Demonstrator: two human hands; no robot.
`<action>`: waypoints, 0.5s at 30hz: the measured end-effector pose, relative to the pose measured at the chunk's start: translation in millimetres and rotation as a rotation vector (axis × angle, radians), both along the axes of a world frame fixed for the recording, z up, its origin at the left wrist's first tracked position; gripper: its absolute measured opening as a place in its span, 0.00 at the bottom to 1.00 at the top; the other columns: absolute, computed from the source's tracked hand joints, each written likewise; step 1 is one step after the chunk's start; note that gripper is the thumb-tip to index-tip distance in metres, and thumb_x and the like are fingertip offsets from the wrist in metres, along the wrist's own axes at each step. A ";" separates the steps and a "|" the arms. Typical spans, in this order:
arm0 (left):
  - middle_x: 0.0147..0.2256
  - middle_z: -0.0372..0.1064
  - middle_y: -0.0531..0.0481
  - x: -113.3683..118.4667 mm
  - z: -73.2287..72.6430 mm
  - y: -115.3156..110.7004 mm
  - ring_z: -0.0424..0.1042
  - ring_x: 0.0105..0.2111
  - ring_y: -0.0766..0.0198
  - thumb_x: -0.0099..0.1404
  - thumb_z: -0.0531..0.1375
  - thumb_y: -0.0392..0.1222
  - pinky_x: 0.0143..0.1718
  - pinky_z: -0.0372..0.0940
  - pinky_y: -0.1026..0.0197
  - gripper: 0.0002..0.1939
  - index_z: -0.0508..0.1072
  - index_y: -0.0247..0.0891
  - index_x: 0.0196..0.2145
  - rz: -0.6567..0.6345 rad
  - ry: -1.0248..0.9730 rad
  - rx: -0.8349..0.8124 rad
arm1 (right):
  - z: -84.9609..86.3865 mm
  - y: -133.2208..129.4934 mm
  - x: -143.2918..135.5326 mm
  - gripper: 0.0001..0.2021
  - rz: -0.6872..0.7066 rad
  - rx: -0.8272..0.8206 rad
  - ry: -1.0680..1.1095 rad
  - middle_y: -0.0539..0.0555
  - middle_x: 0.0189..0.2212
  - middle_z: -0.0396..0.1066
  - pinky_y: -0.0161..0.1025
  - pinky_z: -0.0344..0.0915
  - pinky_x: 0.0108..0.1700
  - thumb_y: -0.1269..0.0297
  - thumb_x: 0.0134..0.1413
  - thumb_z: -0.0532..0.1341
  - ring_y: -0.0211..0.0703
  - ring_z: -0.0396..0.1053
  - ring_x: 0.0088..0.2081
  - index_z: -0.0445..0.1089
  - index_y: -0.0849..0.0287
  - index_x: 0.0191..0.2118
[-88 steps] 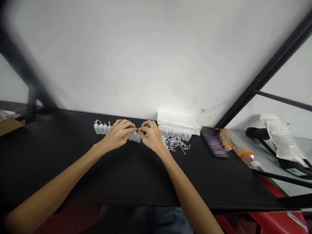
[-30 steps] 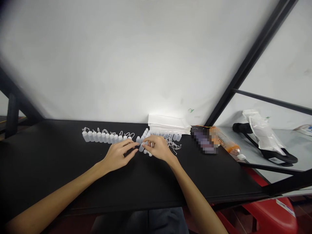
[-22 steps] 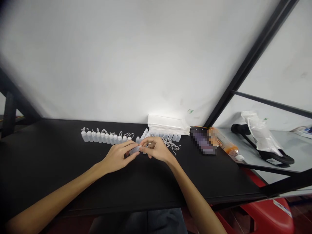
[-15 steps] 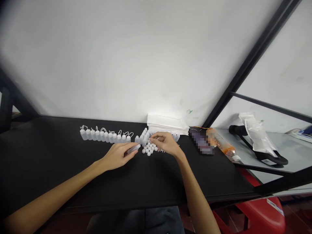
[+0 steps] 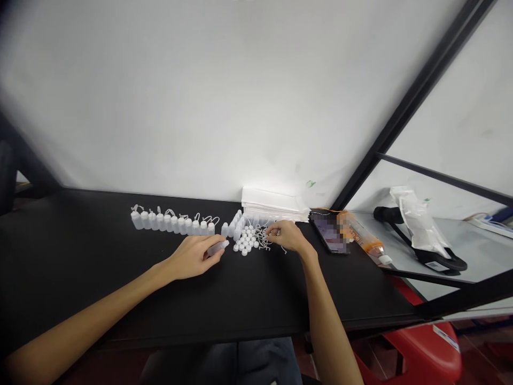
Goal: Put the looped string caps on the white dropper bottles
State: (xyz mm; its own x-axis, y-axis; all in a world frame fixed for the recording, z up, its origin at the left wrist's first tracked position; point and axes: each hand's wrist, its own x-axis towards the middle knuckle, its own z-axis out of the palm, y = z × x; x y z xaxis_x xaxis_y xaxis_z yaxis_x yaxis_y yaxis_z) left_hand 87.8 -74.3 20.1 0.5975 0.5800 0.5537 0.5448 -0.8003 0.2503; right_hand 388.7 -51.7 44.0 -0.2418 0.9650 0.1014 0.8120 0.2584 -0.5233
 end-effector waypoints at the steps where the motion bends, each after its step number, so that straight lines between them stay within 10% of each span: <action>1: 0.22 0.70 0.55 0.0 -0.2 0.0 0.65 0.18 0.68 0.66 0.54 0.40 0.22 0.55 0.65 0.11 0.73 0.36 0.42 0.002 0.004 0.001 | -0.4 0.2 -1.9 0.06 -0.001 -0.003 -0.022 0.50 0.23 0.73 0.33 0.60 0.29 0.65 0.45 0.64 0.38 0.67 0.25 0.78 0.59 0.31; 15: 0.23 0.71 0.54 0.0 1.6 -0.6 0.65 0.18 0.68 0.66 0.55 0.41 0.23 0.57 0.65 0.11 0.72 0.35 0.42 -0.023 0.025 -0.002 | -1.4 0.8 -7.9 0.07 -0.023 0.059 -0.060 0.51 0.26 0.73 0.33 0.58 0.29 0.66 0.50 0.60 0.37 0.65 0.25 0.75 0.60 0.29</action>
